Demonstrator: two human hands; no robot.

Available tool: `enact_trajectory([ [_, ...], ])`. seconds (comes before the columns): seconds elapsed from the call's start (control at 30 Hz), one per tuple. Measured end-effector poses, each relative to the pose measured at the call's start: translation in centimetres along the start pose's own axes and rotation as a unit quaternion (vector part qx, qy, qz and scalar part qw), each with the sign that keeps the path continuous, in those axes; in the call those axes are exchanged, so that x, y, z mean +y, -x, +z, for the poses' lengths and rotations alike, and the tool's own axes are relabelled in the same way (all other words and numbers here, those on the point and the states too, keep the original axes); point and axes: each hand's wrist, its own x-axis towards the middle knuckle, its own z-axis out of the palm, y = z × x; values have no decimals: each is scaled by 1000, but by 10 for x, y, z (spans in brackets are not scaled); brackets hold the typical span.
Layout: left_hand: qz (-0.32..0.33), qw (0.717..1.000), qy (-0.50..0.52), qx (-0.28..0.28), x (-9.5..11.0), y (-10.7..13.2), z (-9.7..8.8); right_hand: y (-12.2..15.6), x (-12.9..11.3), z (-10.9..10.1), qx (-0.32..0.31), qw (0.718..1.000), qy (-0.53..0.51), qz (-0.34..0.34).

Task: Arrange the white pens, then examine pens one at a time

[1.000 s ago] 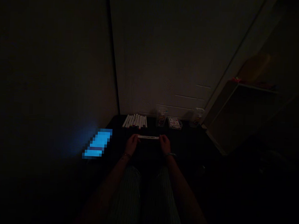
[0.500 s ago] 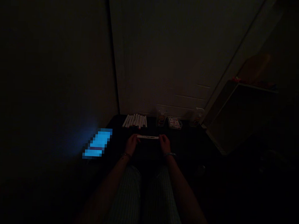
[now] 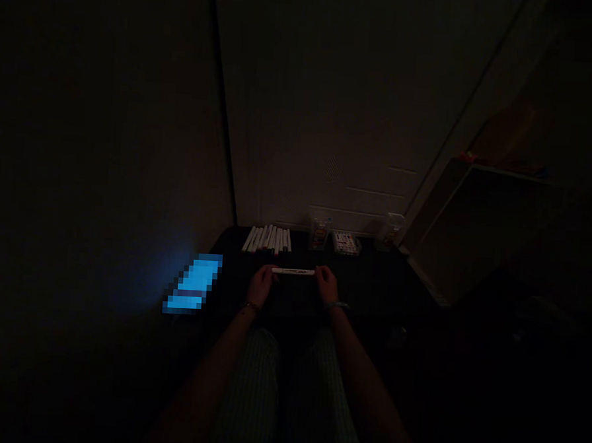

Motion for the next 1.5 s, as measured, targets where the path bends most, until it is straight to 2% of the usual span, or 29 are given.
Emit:
enact_trajectory([
  [0.57,-4,1000,23,-16,-11,-3,1,0,3,0,4,1000,1,2],
  [0.9,-8,1000,19,-9,-7,-2,1,-1,2,0,3,1000,-11,-3],
  [1.23,1,1000,27,-10,-12,-3,1,0,2,1,8,1000,-10,4],
  [1.5,-17,1000,25,6,-8,-2,2,0,4,1,2,1000,1,-8],
])
